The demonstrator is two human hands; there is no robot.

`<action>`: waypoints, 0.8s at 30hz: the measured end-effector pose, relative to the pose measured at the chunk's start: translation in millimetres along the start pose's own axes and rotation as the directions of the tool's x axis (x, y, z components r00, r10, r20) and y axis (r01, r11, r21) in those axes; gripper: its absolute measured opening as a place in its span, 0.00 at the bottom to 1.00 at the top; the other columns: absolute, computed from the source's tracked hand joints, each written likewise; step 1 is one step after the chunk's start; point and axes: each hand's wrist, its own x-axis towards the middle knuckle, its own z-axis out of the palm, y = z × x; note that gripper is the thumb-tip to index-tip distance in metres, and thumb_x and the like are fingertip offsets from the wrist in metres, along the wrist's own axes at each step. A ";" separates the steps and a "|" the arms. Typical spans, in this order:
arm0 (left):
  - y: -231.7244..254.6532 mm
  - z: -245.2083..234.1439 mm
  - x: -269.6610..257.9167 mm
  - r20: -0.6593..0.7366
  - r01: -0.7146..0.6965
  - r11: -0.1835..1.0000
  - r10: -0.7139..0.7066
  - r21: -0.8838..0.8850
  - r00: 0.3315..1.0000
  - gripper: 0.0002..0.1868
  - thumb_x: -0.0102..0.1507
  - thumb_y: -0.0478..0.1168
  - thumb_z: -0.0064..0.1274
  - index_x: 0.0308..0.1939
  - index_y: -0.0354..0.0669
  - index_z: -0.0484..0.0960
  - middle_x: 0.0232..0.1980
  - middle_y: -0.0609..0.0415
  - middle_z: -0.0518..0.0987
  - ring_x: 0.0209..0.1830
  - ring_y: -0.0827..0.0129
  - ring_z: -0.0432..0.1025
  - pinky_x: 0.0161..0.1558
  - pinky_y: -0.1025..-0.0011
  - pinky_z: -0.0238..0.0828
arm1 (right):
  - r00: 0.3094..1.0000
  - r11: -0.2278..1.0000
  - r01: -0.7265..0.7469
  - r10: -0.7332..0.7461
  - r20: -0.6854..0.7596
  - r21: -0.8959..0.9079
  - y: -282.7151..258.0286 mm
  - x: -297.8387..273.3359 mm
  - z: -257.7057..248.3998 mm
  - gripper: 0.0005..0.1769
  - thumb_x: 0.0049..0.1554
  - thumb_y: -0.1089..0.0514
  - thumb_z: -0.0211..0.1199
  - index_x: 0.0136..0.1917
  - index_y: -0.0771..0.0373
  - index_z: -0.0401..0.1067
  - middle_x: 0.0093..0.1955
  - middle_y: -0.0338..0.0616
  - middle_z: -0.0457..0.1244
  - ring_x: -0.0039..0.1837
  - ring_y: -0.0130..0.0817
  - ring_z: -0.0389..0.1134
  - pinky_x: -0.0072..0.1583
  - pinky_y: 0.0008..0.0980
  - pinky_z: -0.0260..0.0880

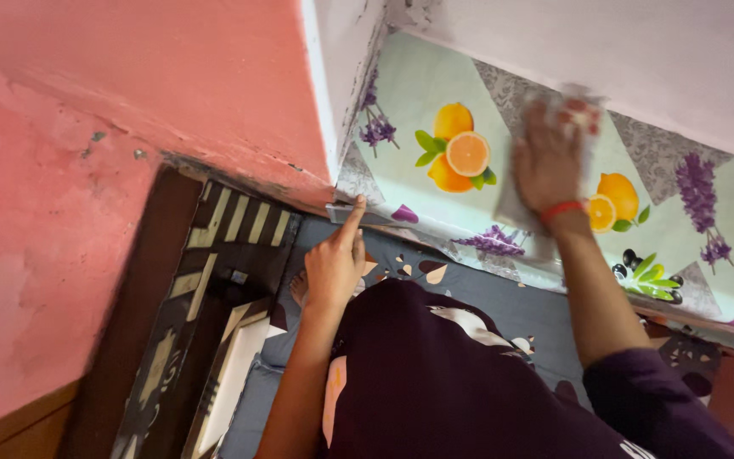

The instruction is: The person wipes the surface of a narrow shelf with a patterned cloth. They use their right hand to wipe the shelf while their left hand holds the edge for support. The shelf features a fruit and floral pattern.

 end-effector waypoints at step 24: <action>-2.9 -2.9 1.0 0.026 -0.008 1.000 0.008 0.007 1.000 0.35 0.64 0.37 0.55 0.75 0.66 0.68 0.34 0.48 0.84 0.24 0.53 0.78 0.29 0.55 0.75 | 0.947 0.954 0.300 -0.301 0.113 0.027 -151.5 34.6 12.8 0.36 0.68 0.45 0.44 0.84 0.61 0.47 0.84 0.54 0.45 0.83 0.56 0.44 0.79 0.60 0.35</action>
